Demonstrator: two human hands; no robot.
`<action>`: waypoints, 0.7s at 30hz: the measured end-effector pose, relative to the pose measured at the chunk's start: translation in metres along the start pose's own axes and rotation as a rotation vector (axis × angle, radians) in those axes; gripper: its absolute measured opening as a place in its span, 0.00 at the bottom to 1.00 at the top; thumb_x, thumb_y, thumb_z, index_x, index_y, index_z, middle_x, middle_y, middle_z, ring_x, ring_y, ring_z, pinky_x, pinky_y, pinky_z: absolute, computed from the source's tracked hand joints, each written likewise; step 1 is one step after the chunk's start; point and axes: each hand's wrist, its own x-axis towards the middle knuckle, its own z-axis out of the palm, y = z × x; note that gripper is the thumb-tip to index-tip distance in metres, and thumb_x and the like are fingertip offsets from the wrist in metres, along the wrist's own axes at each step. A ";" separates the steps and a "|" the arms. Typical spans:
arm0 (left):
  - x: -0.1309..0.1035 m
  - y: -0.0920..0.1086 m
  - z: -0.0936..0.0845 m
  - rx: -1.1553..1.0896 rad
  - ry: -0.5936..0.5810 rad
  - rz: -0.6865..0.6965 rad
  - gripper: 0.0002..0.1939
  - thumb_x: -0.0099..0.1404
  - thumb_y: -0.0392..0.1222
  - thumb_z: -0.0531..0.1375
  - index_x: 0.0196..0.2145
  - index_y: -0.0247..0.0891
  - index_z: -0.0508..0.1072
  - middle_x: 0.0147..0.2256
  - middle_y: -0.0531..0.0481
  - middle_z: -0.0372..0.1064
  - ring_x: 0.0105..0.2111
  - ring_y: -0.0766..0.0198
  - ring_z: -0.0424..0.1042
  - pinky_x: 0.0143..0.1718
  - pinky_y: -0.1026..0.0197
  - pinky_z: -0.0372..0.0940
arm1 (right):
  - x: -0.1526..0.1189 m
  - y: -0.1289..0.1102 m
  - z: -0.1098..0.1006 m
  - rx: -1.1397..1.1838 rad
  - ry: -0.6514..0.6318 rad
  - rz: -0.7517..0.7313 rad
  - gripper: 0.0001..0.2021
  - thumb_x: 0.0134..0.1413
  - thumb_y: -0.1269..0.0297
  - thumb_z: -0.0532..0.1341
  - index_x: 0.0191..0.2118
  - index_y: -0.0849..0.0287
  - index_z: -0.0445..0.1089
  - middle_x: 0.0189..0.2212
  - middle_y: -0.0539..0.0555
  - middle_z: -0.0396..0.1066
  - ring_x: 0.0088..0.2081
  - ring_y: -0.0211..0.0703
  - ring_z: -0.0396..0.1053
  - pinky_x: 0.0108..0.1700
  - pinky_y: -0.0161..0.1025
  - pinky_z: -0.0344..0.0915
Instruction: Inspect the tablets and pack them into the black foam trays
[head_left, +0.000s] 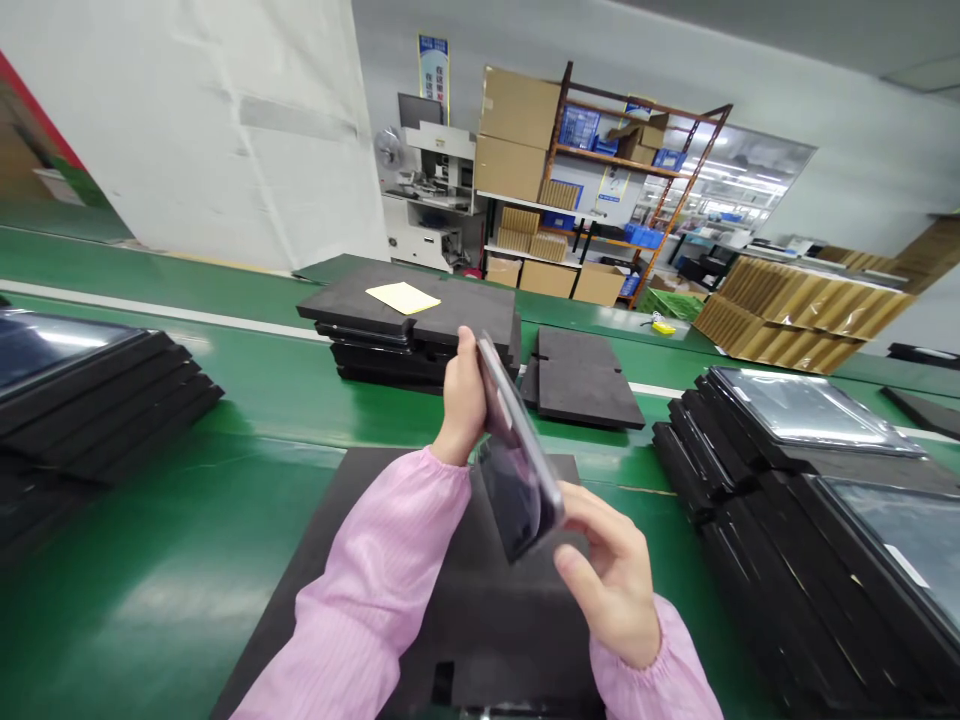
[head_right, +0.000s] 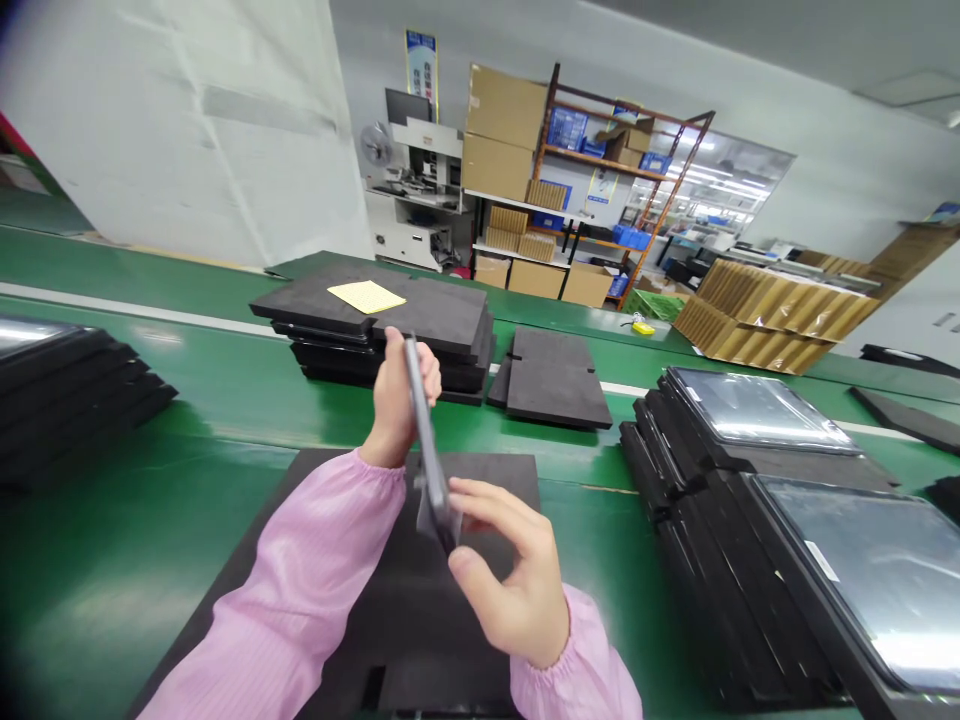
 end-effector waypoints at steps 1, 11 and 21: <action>-0.004 0.009 -0.001 0.020 -0.025 0.055 0.38 0.54 0.80 0.55 0.12 0.42 0.62 0.11 0.55 0.54 0.12 0.69 0.56 0.15 0.62 0.52 | -0.001 -0.003 0.000 0.015 0.008 -0.029 0.12 0.54 0.65 0.67 0.44 0.50 0.83 0.44 0.56 0.83 0.44 0.55 0.82 0.37 0.40 0.81; -0.023 0.030 -0.001 0.185 -0.274 0.270 0.41 0.48 0.86 0.52 0.08 0.43 0.63 0.09 0.51 0.52 0.14 0.66 0.52 0.18 0.59 0.47 | -0.001 -0.012 0.004 -0.081 0.129 -0.101 0.13 0.52 0.72 0.65 0.34 0.46 0.84 0.32 0.51 0.84 0.32 0.51 0.84 0.36 0.39 0.82; -0.034 0.024 0.005 0.201 -0.331 0.222 0.36 0.53 0.77 0.59 0.10 0.41 0.66 0.11 0.53 0.54 0.16 0.66 0.55 0.22 0.58 0.50 | 0.002 -0.019 -0.004 -0.152 0.169 -0.114 0.10 0.50 0.72 0.62 0.26 0.52 0.79 0.23 0.50 0.81 0.24 0.45 0.80 0.29 0.31 0.77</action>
